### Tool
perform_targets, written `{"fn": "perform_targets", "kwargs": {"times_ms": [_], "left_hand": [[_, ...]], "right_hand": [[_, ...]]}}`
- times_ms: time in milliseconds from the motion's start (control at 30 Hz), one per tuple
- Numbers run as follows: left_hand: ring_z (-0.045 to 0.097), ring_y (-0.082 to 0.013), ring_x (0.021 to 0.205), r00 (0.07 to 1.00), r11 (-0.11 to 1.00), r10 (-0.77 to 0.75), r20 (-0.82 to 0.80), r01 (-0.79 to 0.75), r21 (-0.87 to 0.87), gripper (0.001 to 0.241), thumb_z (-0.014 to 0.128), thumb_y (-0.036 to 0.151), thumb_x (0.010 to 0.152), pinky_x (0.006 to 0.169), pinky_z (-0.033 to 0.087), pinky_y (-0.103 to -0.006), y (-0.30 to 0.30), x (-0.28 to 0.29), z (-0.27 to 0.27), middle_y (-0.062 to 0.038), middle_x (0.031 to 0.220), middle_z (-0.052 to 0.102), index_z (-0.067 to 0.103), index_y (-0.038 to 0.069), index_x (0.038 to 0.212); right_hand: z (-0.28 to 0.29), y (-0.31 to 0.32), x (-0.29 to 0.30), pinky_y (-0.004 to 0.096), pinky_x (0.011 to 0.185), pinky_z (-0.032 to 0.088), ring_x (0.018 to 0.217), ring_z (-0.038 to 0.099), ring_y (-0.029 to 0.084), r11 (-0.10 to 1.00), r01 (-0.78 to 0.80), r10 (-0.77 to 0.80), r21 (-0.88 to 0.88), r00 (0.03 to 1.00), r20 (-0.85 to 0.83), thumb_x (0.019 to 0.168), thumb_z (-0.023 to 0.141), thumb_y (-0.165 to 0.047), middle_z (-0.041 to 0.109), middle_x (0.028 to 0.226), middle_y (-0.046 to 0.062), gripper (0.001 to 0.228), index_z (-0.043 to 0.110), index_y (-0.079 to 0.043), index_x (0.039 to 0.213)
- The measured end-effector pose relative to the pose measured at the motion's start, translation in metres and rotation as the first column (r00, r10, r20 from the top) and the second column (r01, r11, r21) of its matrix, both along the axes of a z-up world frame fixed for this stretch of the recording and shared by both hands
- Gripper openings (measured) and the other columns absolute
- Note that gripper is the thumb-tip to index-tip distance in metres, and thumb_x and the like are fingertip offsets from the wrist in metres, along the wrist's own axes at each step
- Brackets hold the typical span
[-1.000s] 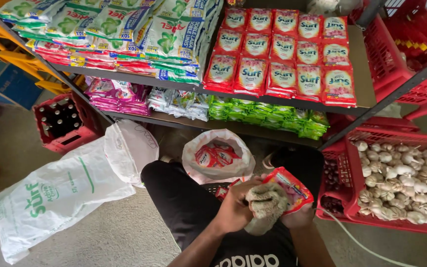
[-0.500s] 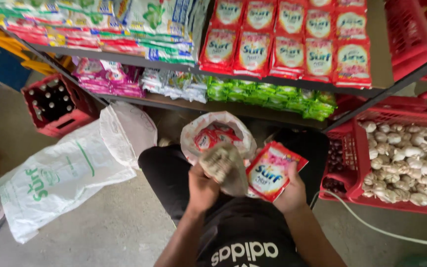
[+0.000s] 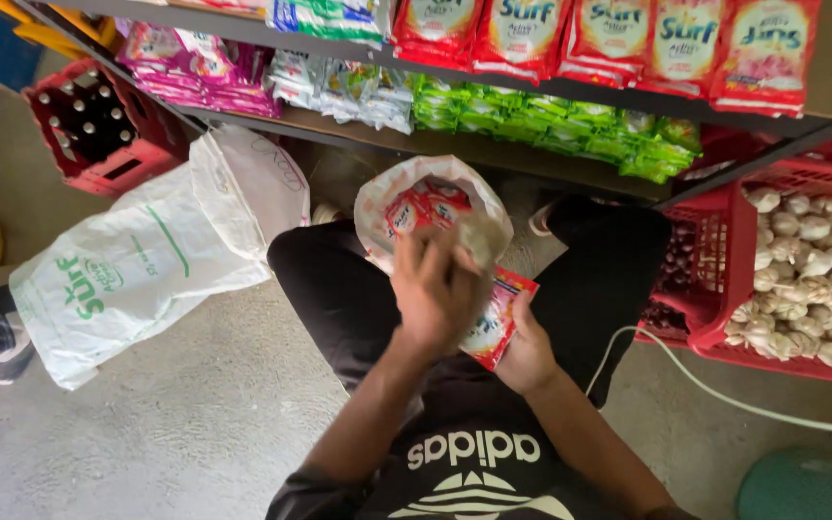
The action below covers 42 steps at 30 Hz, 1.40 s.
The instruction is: Wiping down individual detergent packets with a cloth and organizing them into a bag.
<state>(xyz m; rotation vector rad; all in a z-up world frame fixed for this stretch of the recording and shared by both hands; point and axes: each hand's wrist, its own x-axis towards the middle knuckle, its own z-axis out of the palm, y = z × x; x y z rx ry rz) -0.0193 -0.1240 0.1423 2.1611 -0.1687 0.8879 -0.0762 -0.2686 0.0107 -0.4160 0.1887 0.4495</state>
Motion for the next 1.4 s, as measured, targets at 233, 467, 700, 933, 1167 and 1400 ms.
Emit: {"fn": "perform_targets", "kwargs": {"times_ms": [233,467,700,933,1167,1400], "left_hand": [[0.066,-0.0341,0.084,0.996,0.997,-0.027,-0.081,0.021,-0.079,0.021,0.071,0.015,0.087,0.076,0.055,-0.0428,-0.015,-0.018,-0.023,-0.01,0.094,0.064,0.073,0.007,0.106],[0.064,-0.0315,0.08,0.995,0.996,-0.09,-0.052,0.09,0.006,0.026,0.069,0.019,0.079,0.075,0.054,-0.041,-0.019,-0.021,-0.02,-0.008,0.091,0.062,0.074,0.011,0.104],[0.062,-0.0301,0.079,0.998,0.999,0.025,-0.05,-0.026,-0.026,0.022,0.066,0.015,0.085,0.074,0.053,-0.0366,-0.018,-0.01,-0.027,-0.006,0.091,0.059,0.073,0.011,0.105],[0.066,-0.0341,0.089,0.982,0.986,-0.166,-0.092,0.168,0.013,0.038,0.077,0.018,0.072,0.075,0.056,-0.0437,-0.02,-0.026,-0.039,-0.01,0.101,0.065,0.075,0.012,0.11],[0.064,-0.0324,0.086,0.992,1.0,0.009,-0.129,-0.007,0.021,0.032,0.07,0.015,0.083,0.071,0.056,-0.0415,-0.003,0.0,-0.04,-0.008,0.095,0.062,0.073,0.008,0.114],[0.064,-0.0318,0.087,0.986,0.991,-0.118,-0.118,0.124,0.041,0.044,0.073,0.015,0.067,0.074,0.056,-0.0423,-0.021,-0.028,-0.033,-0.007,0.096,0.062,0.074,0.012,0.111]], "right_hand": [[0.05,0.002,0.017,0.064,0.116,0.036,0.134,0.052,0.041,0.991,-0.024,-0.009,-0.134,0.972,-0.236,0.088,0.032,-0.077,0.055,0.147,0.02,0.091,0.047,-0.013,0.152],[0.023,-0.007,0.009,0.053,0.115,0.041,0.129,0.058,0.033,0.993,0.045,-0.058,-0.114,0.991,-0.117,0.091,0.033,-0.079,0.06,0.14,0.017,0.089,0.055,-0.011,0.144],[0.006,-0.002,0.008,0.059,0.119,0.033,0.141,0.045,0.037,0.991,-0.033,0.038,-0.127,0.999,0.038,0.09,0.024,-0.08,0.045,0.157,0.018,0.096,0.04,-0.01,0.155],[-0.006,-0.026,0.01,0.054,0.124,0.03,0.142,0.045,0.032,0.99,0.088,-0.104,-0.113,0.984,-0.145,0.086,0.03,-0.084,0.047,0.157,0.011,0.097,0.044,-0.015,0.154],[-0.002,-0.007,-0.001,0.067,0.115,0.031,0.141,0.043,0.041,0.997,-0.069,0.068,0.032,0.996,0.057,0.095,0.033,-0.076,0.042,0.157,0.02,0.092,0.034,-0.009,0.158],[-0.028,-0.03,0.007,0.054,0.115,0.041,0.133,0.055,0.032,0.992,-0.084,0.083,-0.089,0.996,-0.013,0.097,0.028,-0.075,0.056,0.149,0.012,0.083,0.05,-0.014,0.149]]}}
